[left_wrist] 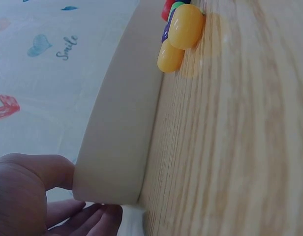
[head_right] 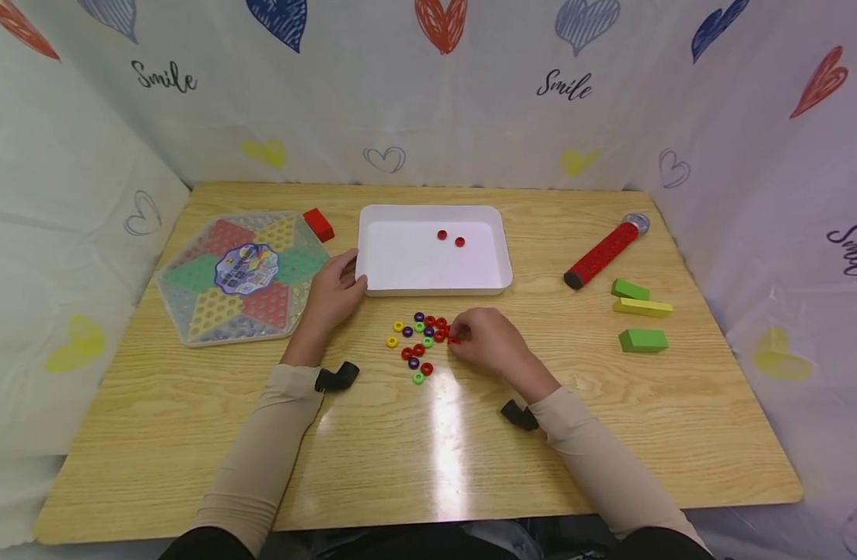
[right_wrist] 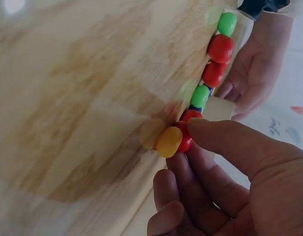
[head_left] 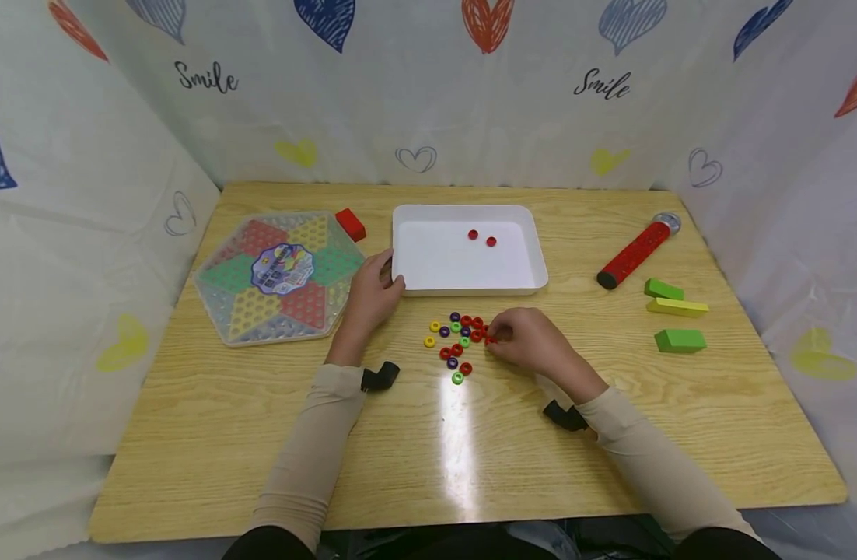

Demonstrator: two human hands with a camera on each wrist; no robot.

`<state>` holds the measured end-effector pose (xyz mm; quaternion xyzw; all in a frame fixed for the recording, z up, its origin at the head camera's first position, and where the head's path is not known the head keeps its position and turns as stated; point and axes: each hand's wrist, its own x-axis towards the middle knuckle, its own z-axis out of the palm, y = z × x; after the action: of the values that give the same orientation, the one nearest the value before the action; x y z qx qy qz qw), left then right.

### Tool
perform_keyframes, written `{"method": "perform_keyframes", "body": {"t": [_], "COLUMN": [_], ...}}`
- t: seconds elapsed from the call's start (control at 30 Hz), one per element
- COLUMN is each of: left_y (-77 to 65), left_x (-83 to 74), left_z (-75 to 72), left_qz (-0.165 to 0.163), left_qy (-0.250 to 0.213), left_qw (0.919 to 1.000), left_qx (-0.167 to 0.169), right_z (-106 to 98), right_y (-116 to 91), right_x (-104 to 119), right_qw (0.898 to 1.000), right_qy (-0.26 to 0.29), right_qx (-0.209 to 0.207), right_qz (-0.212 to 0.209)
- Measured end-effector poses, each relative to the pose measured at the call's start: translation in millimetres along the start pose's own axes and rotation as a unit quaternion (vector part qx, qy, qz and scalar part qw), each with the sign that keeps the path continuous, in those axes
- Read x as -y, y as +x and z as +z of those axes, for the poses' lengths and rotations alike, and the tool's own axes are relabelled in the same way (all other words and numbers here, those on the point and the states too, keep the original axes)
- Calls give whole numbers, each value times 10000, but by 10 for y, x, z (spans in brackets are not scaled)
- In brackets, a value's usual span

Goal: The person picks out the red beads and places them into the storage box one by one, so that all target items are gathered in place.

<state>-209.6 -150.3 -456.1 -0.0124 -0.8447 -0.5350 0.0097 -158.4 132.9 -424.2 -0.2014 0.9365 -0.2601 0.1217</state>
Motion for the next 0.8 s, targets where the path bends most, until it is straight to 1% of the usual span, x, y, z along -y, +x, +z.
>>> {"method": "perform_keyframes", "body": {"t": [0.17,0.3,0.47,0.63,0.8], "left_y": [-4,-18,-28,-23,-20], "left_x": [-13,-15,-2,5,-1], "left_z": [-1,1,8,16,19], "left_qz": [3,-29,-29,-7,7], "left_qy": [10,-39,-41,-9,-11], "left_qw": [10000,10000,10000,10000,10000], "left_qx": [-15,7,5,-9,-58], "right_z": [9,-13,-108,-228,-346], "right_y": [6,3,13,53,115], "right_x": [-6,1,35,66,125], "right_qw": [10000,9998,9992,9994,9992], "right_qy": [-25,-26,70,171,22], "right_qx": [5,-51,-176,-184,-305], "right_qz": [-58,-193,-342,-249,-267]}}
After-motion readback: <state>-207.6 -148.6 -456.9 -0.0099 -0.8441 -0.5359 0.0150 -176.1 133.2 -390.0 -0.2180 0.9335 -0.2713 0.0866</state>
